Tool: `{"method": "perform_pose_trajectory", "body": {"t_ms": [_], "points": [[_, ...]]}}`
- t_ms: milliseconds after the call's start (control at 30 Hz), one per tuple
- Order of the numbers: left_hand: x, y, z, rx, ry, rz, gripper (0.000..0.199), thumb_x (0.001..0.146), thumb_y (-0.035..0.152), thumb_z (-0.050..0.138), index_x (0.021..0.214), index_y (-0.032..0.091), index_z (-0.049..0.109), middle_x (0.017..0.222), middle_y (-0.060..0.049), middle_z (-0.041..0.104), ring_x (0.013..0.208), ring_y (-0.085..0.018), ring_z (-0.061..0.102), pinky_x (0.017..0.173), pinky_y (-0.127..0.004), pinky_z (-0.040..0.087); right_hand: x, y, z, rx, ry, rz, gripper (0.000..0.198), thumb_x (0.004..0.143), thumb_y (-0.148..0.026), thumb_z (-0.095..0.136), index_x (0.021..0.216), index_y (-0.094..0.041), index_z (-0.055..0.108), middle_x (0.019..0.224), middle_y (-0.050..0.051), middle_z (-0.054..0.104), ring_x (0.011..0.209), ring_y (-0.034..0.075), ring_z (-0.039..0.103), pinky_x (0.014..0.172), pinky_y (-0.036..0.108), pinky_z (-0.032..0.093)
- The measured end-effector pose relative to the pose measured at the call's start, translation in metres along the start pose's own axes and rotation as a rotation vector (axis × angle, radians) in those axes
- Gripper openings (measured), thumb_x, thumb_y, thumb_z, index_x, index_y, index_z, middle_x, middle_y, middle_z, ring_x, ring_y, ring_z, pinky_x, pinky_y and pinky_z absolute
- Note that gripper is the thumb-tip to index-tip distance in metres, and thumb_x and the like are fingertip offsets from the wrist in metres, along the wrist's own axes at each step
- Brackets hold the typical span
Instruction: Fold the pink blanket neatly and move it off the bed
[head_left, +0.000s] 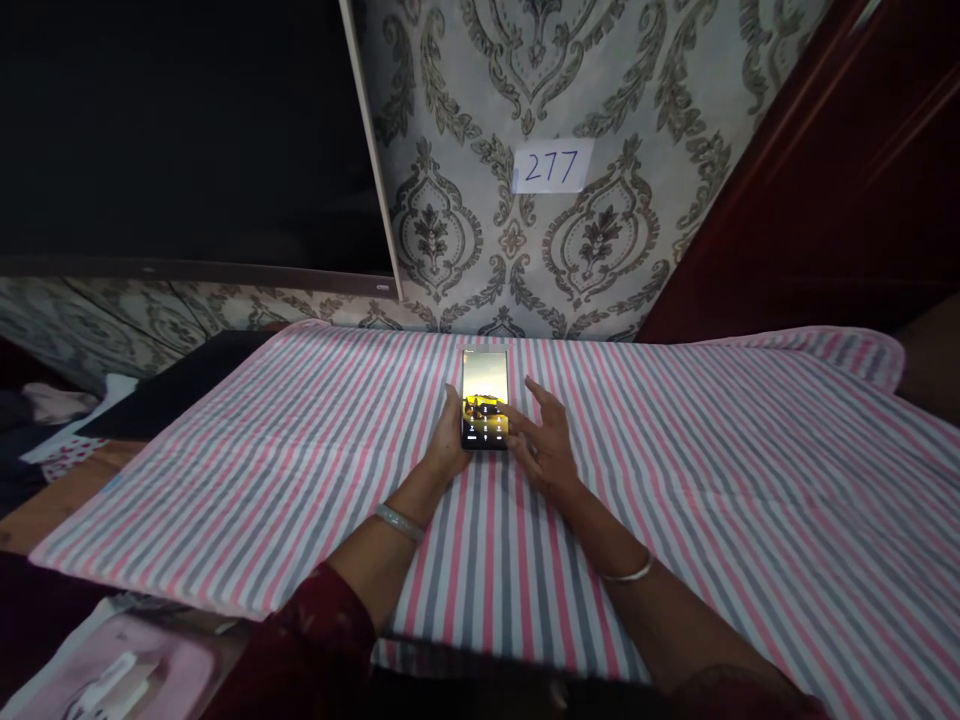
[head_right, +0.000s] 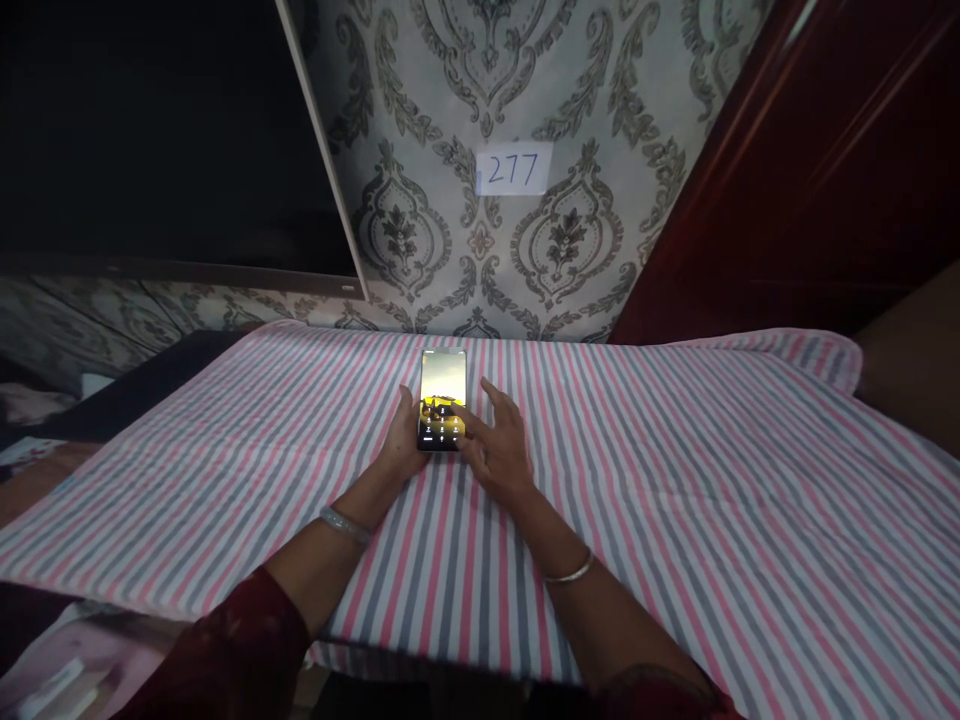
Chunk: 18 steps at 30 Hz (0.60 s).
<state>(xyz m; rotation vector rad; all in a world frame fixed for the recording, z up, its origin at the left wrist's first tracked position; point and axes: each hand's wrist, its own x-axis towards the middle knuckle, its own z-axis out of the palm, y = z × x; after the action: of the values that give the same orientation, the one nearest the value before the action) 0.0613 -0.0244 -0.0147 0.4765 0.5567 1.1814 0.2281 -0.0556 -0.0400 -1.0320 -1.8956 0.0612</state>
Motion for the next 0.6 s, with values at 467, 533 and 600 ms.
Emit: {"method": "perform_pose_trajectory", "body": {"t_ms": [467, 533, 600], "points": [[-0.0005, -0.0016, 0.0055, 0.008, -0.002, -0.028, 0.076, 0.097, 0.069, 0.032, 0.116, 0.007, 0.071, 0.094, -0.016, 0.077, 0.093, -0.029, 0.074, 0.087, -0.039, 0.058, 0.0017, -0.0019, 0.0044, -0.091, -0.098, -0.054, 0.045, 0.098, -0.049, 0.049, 0.142, -0.040, 0.056, 0.170, -0.006, 0.006, 0.152, 0.037, 0.019, 0.121, 0.061, 0.023], [0.0000, -0.0017, 0.0062, -0.003, -0.003, -0.010, 0.074, 0.097, 0.068, 0.033, 0.117, 0.007, 0.071, 0.095, -0.016, 0.077, 0.091, -0.027, 0.074, 0.088, -0.037, 0.058, 0.0023, -0.0024, 0.0030, -0.084, -0.086, -0.064, 0.047, 0.098, -0.048, 0.049, 0.144, -0.038, 0.055, 0.170, -0.005, 0.004, 0.153, 0.037, 0.019, 0.121, 0.060, 0.023], [0.0004, -0.0014, 0.0060, -0.011, 0.002, 0.005, 0.073, 0.096, 0.068, 0.036, 0.115, 0.007, 0.071, 0.095, -0.016, 0.077, 0.089, -0.026, 0.075, 0.087, -0.036, 0.058, 0.0024, -0.0031, 0.0005, -0.091, -0.059, -0.073, 0.049, 0.098, -0.047, 0.049, 0.146, -0.036, 0.052, 0.170, -0.003, 0.004, 0.153, 0.037, 0.020, 0.121, 0.060, 0.023]]}}
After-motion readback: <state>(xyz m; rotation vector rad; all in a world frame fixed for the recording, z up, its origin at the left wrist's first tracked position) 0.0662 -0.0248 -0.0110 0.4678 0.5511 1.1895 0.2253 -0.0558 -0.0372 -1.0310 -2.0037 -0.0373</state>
